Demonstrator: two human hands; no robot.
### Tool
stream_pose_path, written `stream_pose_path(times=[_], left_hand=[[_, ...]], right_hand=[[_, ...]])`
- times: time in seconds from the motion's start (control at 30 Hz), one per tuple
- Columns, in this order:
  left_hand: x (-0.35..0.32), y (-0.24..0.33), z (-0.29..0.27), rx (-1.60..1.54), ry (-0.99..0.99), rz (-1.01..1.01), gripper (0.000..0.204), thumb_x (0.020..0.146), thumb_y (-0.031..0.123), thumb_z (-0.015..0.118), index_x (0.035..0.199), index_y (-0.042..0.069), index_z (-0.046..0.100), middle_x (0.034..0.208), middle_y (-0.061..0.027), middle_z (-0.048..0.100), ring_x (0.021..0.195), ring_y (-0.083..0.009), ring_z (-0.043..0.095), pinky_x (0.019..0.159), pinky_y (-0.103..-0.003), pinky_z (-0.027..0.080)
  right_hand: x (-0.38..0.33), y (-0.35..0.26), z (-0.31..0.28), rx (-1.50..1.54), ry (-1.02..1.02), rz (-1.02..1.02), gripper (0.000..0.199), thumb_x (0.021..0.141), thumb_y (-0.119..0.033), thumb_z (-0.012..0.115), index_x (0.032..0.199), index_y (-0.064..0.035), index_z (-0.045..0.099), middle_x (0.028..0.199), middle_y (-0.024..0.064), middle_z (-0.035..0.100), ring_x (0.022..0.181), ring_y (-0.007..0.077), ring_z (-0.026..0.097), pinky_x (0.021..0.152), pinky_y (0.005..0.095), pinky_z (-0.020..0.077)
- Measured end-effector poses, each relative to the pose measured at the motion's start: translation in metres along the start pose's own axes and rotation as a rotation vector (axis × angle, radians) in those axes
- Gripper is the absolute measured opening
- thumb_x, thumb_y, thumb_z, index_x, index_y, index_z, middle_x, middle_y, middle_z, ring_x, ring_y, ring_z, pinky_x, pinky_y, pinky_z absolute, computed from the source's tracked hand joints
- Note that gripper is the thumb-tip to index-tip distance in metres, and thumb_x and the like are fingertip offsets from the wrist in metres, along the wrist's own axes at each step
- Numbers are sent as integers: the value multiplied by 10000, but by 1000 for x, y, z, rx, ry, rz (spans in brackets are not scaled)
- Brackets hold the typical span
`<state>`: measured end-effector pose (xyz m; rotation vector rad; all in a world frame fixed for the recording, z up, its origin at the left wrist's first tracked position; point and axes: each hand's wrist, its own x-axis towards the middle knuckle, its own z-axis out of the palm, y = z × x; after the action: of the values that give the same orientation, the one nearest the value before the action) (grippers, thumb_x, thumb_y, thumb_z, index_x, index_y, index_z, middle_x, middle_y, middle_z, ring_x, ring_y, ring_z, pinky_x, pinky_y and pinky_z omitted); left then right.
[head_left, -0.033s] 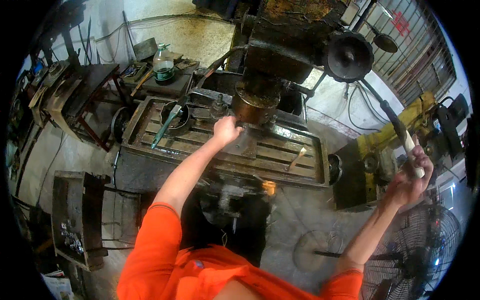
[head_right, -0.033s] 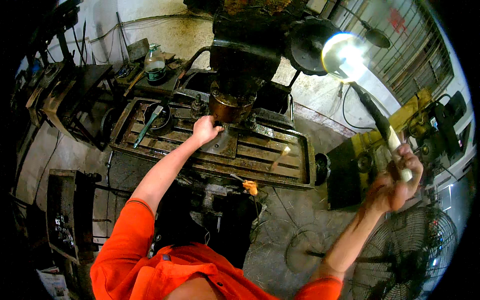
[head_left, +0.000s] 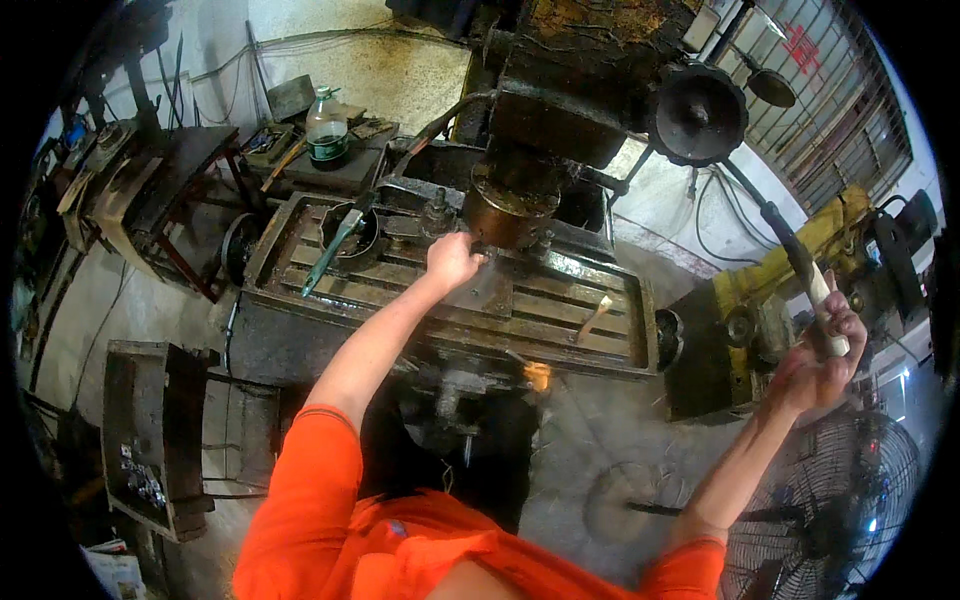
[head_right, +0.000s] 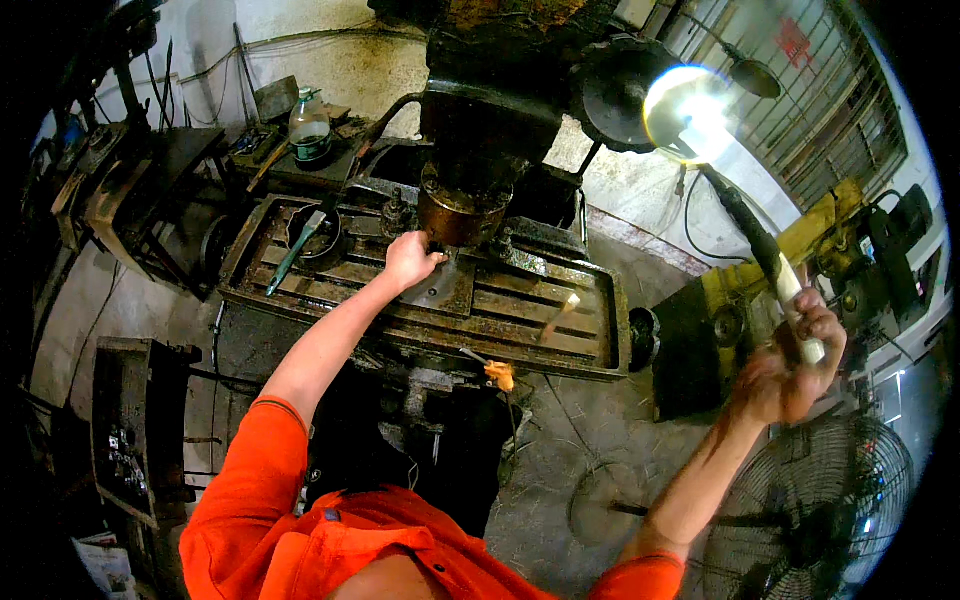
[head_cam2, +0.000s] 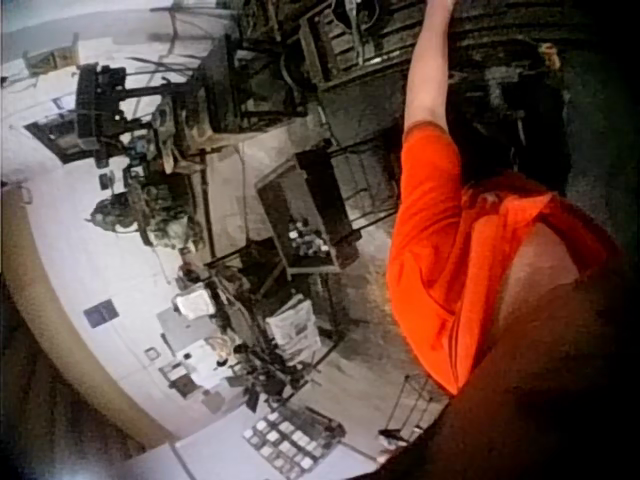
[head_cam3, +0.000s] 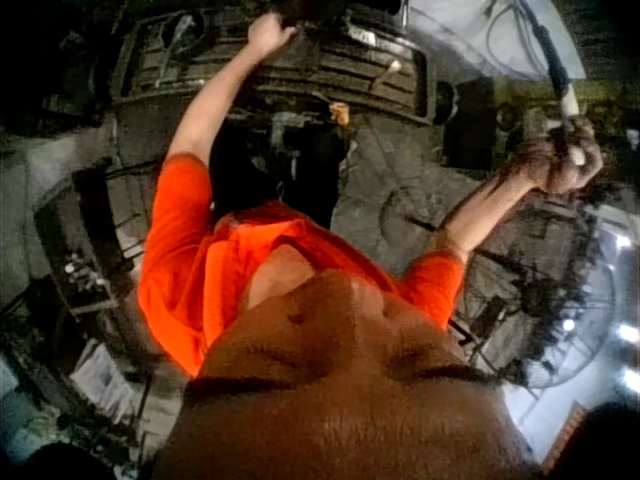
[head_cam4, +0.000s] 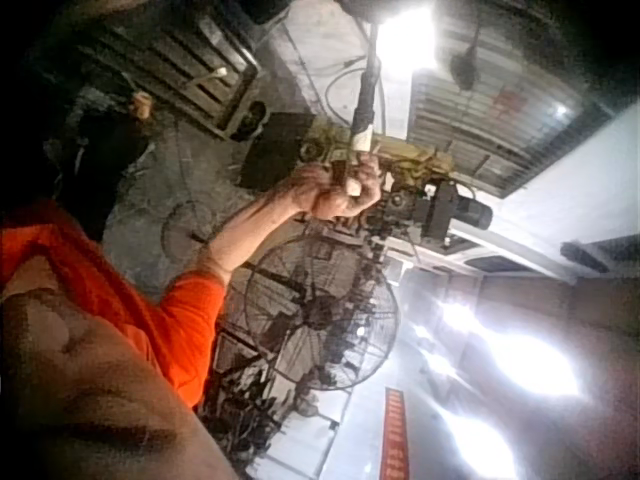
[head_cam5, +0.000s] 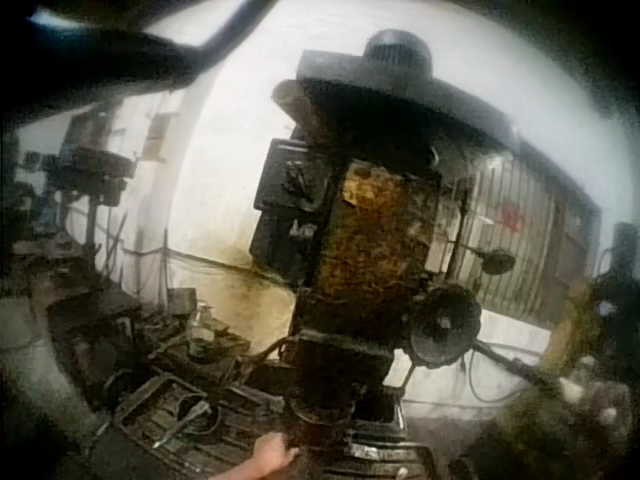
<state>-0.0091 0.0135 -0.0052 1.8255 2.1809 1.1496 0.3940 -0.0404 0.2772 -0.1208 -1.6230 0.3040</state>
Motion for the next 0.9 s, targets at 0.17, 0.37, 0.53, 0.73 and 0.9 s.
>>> stream_pose_path(times=[0.17, 0.37, 0.53, 0.73, 0.9], left_hand=[[8, 11, -4, 38, -202, -117, 327, 665, 314, 709, 807, 29, 638, 781, -179, 631, 790, -341, 611, 704, -427, 487], [4, 12, -17, 67, -204, -140, 336, 666, 319, 713, 790, 17, 634, 780, -178, 630, 782, -334, 611, 693, -427, 486], [2, 3, -1, -7, -7, -1, 437, 650, 359, 733, 591, -34, 551, 574, -189, 548, 610, -354, 574, 564, -432, 455], [3, -1, -2, 10, -35, -22, 402, 647, 346, 732, 654, -26, 579, 611, -184, 567, 633, -352, 579, 580, -435, 460], [6, -6, 10, -46, -28, 9, 378, 646, 323, 728, 707, -28, 603, 646, -191, 584, 662, -356, 586, 598, -442, 463]], right_hand=[[35, -27, 29, -304, 169, 101, 210, 705, -189, 481, 846, -34, 477, 855, 103, 472, 948, 269, 470, 1017, 592, 225], [10, 5, -3, -22, 11, -37, 233, 691, -198, 515, 833, -15, 488, 815, 95, 456, 901, 294, 475, 1014, 599, 222], [36, -10, -2, -156, 10, 38, 349, 740, -318, 522, 894, -5, 498, 861, 114, 483, 963, 293, 490, 1017, 589, 235], [1, -5, 14, -151, 54, 22, 320, 724, -328, 541, 819, -32, 464, 833, 111, 473, 921, 284, 486, 1007, 613, 231], [-19, -6, 8, -68, 105, 48, 310, 669, -288, 572, 833, -36, 497, 869, 104, 480, 974, 284, 464, 1023, 526, 234]])
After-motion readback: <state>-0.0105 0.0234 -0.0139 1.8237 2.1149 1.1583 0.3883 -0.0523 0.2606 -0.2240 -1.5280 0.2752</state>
